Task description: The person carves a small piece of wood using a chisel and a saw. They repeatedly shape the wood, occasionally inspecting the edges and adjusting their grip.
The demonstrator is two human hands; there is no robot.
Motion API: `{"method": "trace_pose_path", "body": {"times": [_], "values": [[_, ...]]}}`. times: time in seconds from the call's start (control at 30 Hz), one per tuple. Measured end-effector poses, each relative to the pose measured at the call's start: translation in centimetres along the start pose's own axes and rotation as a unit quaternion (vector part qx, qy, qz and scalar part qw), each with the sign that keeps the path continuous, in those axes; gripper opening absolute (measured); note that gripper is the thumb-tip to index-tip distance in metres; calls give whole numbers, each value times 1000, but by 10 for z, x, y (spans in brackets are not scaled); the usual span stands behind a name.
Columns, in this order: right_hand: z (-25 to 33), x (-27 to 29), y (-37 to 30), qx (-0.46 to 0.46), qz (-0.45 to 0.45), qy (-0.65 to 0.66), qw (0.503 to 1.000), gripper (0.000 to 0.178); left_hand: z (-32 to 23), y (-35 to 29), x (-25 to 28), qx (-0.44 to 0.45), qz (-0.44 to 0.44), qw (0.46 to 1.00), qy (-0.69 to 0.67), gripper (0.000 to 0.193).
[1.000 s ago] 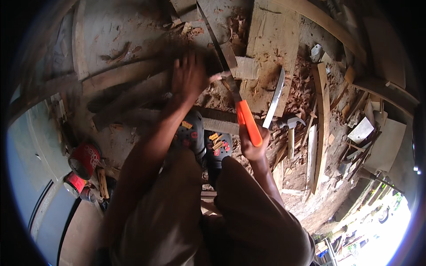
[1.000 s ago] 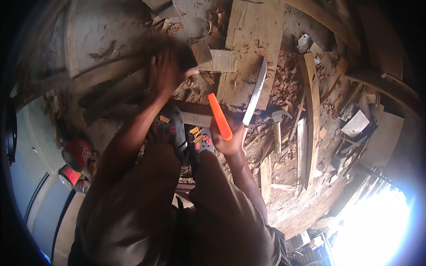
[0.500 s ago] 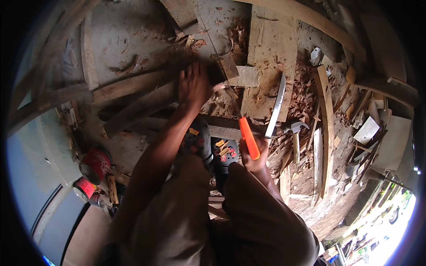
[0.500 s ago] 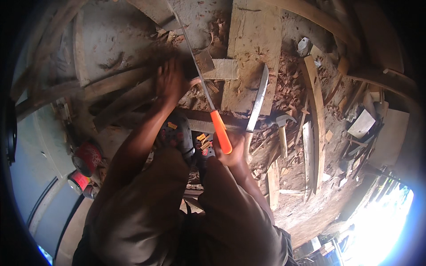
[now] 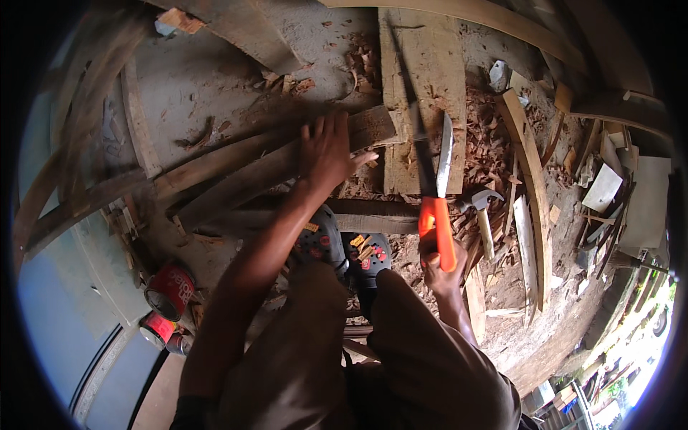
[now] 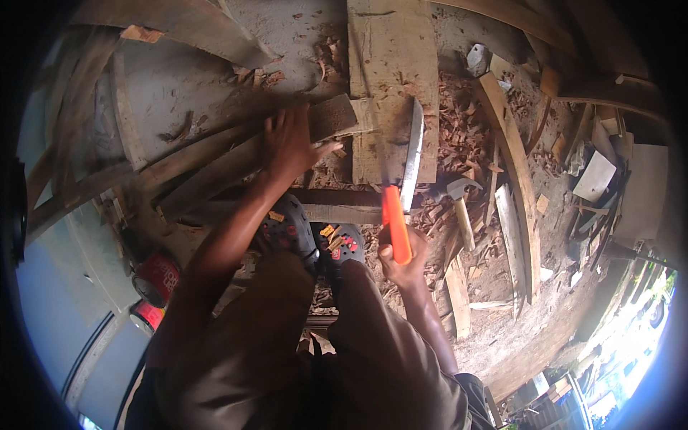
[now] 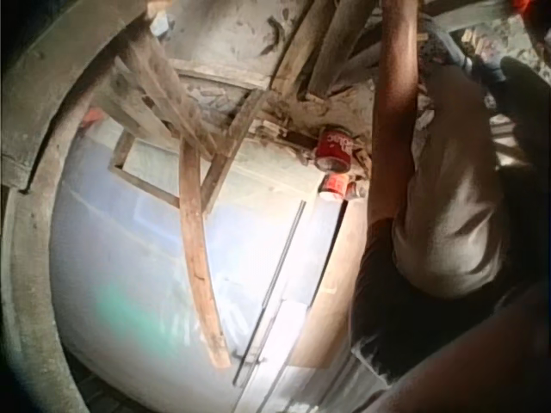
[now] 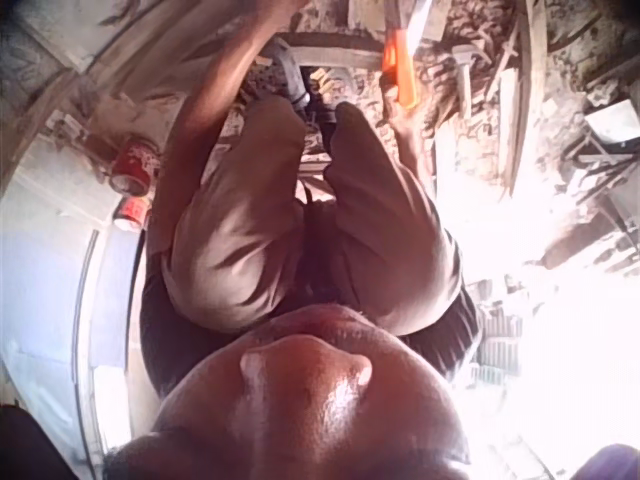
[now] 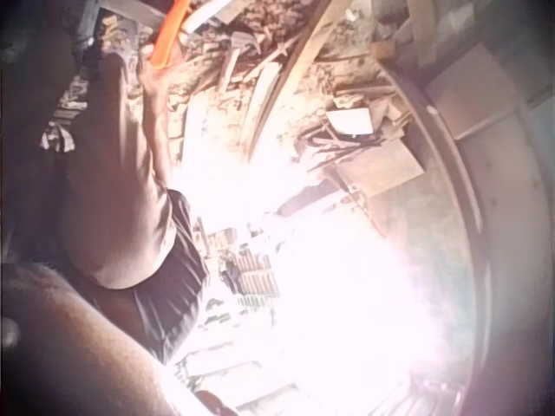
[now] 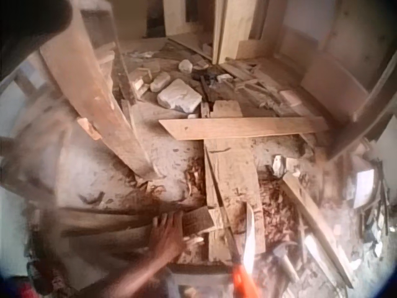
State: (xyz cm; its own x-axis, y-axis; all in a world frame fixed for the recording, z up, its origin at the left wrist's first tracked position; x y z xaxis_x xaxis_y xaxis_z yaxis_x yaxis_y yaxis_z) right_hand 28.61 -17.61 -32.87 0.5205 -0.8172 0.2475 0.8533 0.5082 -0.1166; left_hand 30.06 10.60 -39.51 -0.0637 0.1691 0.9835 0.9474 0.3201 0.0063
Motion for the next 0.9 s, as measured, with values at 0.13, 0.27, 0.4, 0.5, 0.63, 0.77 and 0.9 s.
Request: {"method": "trace_pose_path", "body": {"times": [0.13, 0.27, 0.4, 0.5, 0.63, 0.77, 0.9], "values": [[4, -12, 3, 3, 9, 4, 1000, 55, -1, -7, 23, -81, -45, 991, -95, 83], [3, -25, 13, 24, 51, 32, 998, 42, 29, 8, 17, -1, -52, 956, -287, 51], [2, -28, 14, 44, 84, -7, 995, 44, 37, 38, 30, 82, 36, 948, -306, 37], [-10, -27, 3, 30, 80, 46, 995, 55, 30, 47, 19, 97, 87, 971, -203, 31], [-36, -18, -8, 40, 47, 58, 996, 50, 11, 10, 3, 49, -154, 985, -59, 31], [-22, -24, 15, 13, 35, 50, 998, 21, 9, 19, 7, 118, -81, 986, -86, 25], [-15, -37, 21, 2, -1, 9, 1000, 13, 11, 18, -1, 119, -83, 987, -69, 22]]}}
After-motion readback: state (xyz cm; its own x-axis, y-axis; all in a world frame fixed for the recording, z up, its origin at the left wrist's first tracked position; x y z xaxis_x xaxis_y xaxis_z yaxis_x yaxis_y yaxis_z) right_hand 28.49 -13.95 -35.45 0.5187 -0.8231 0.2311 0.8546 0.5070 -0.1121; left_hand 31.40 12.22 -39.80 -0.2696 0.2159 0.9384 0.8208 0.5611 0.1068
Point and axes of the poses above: each hand's wrist, its own y-axis towards the middle knuckle, its own x-axis out of the back of the hand, z = x × y, the point moved 5 cm from there along y, towards the middle knuckle, and after that the axes turned 3 degrees about y, right-handed, at the moved point
